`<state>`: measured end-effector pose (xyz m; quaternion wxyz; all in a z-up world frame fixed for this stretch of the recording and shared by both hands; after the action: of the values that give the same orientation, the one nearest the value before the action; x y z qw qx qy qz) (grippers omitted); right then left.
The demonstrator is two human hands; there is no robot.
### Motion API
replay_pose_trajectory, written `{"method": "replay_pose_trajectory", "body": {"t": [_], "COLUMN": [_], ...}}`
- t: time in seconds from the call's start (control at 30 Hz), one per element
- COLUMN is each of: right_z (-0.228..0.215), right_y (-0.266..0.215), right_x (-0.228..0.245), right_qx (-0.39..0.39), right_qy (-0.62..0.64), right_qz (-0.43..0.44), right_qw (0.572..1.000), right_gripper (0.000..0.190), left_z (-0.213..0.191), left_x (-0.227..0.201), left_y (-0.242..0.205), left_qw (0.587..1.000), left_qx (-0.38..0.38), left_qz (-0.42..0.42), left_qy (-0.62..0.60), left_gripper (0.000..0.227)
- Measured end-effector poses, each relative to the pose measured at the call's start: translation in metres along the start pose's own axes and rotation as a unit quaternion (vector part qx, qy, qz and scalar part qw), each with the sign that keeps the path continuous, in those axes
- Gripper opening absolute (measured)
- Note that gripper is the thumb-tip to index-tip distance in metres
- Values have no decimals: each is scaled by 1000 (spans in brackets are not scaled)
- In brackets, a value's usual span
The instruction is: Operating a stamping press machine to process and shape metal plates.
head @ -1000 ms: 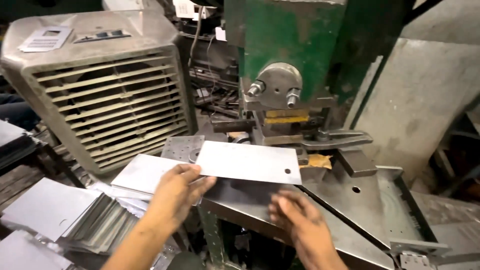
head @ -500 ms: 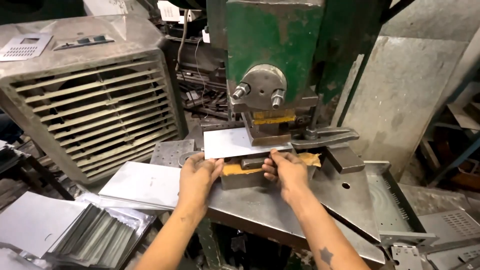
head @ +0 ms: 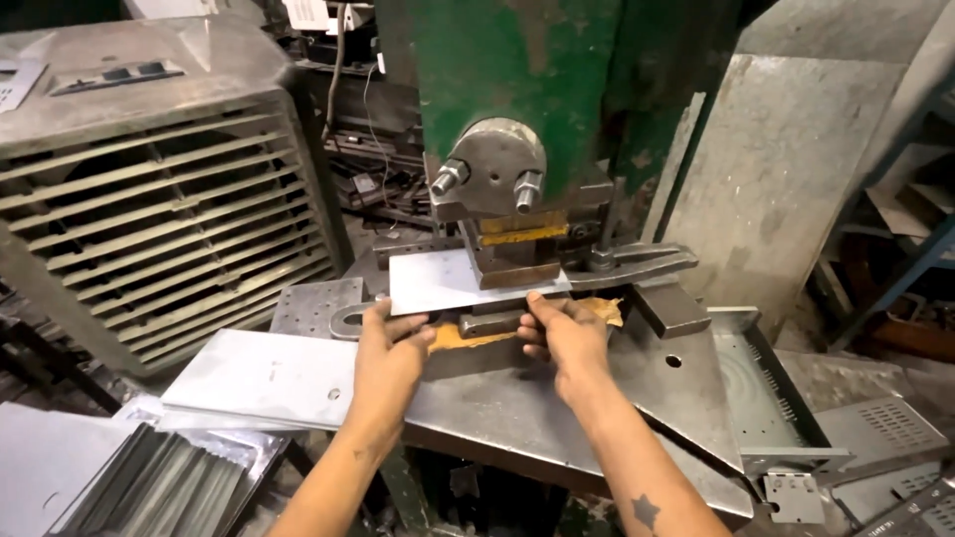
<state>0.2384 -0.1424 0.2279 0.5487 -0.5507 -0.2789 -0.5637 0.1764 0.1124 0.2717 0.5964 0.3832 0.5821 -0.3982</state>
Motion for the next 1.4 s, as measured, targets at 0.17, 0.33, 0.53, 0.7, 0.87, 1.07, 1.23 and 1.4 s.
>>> {"method": "replay_pose_trajectory", "body": {"t": [0.17, 0.33, 0.53, 0.7, 0.87, 1.07, 1.23, 1.4], "right_z": [-2, -2, -3, -3, -4, -4, -5, -1], "right_y": [0, 1, -2, 0, -4, -4, -2, 1], "right_x": [-1, 1, 1, 3, 2, 3, 1, 1], "right_qx": [5, 2, 3, 0, -4, -5, 0, 7], "right_qy": [-5, -35, -42, -37, -41, -41, -37, -40], "right_qz": [2, -9, -10, -13, -6, -13, -17, -13], "right_qw": [1000, 999, 999, 999, 999, 999, 999, 999], "right_gripper": [21, 23, 23, 22, 23, 22, 21, 22], "left_z": [4, 5, 5, 7, 5, 3, 2, -5], "left_x": [3, -3, 3, 0, -7, -6, -2, 1], "left_y": [0, -4, -1, -5, -8, -6, 0, 13], "left_qw": [1000, 999, 998, 998, 997, 998, 998, 998], "left_qx": [18, 41, 46, 47, 41, 46, 52, -14], "left_qz": [-10, -16, -39, -52, -55, -46, -17, -24], "left_qy": [-10, 11, -3, -5, 19, 8, -16, -49], "left_gripper": [79, 77, 80, 82, 83, 81, 70, 51]}}
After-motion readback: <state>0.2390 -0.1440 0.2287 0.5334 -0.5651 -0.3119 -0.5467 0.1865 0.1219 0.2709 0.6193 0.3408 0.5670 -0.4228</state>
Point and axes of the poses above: each hand's wrist, its own y-axis towards the middle knuckle, its own z-axis out of the palm, x = y × z, the point moved 10 cm from there along y, towards the middle knuckle, and after that the axes turned 4 degrees about -x, right-handed, at the moved point
